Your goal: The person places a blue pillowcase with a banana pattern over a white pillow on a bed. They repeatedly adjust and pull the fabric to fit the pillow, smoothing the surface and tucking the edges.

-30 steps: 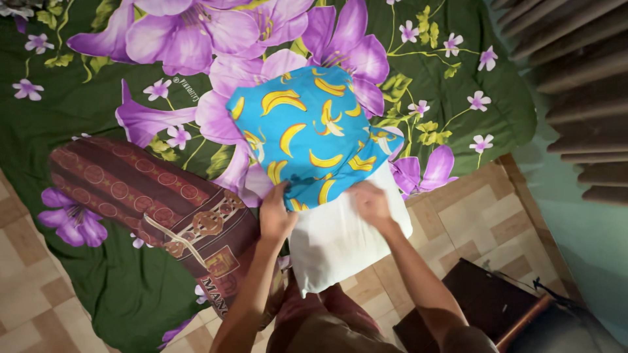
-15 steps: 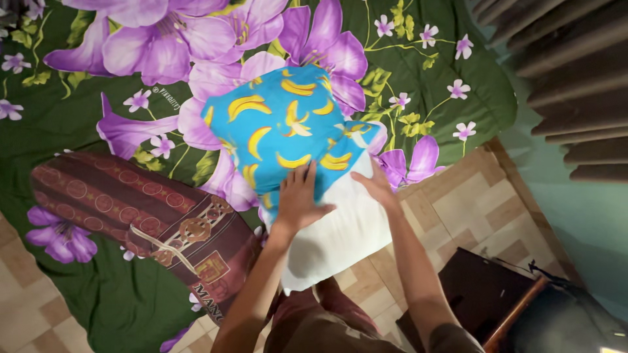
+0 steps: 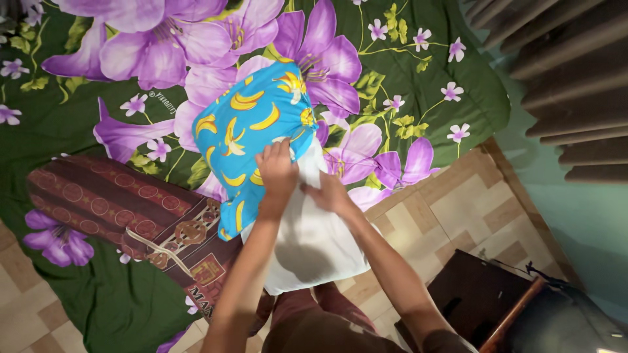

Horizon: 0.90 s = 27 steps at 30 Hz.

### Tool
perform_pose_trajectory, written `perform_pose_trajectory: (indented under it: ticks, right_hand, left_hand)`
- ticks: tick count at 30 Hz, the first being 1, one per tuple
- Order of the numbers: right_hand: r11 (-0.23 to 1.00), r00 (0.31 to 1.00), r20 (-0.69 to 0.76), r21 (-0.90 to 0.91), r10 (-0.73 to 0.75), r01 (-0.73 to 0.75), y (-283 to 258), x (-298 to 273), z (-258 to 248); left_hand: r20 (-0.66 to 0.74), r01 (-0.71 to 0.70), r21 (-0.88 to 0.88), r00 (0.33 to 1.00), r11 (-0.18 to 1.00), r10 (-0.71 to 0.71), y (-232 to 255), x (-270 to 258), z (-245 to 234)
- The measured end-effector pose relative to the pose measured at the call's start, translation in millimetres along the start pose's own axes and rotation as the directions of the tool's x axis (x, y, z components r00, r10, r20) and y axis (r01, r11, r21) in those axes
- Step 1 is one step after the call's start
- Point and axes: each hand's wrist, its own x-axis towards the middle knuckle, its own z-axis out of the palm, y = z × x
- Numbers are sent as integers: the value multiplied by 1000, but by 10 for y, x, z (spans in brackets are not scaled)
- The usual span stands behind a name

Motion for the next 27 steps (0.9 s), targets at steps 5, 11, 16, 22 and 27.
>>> perform_pose_trajectory:
  ticks: [5, 11, 16, 22, 27]
  right_hand:
    - [999, 999, 31, -28, -22, 22, 285, -25, 416]
    - [949, 972, 50, -209, -230, 235, 800, 151, 960]
    - [923, 942, 52, -190, -331, 335, 494, 226, 880]
    - [974, 960, 203, 161, -191, 159, 217, 126, 349]
    - [953, 994, 103, 293, 45, -73, 512, 177, 57]
  left_hand:
    - [104, -76, -238, 989, 968, 103, 129, 63, -348]
    - [225, -112, -342, 954, 933, 197, 356, -149, -743]
    - [210, -70, -390, 964, 918, 162, 266, -413, -942]
    - [-5, 140, -430, 988, 892, -157, -114, -644, -960]
    - [-4, 234, -421, 966, 876, -260, -167, -705, -1023]
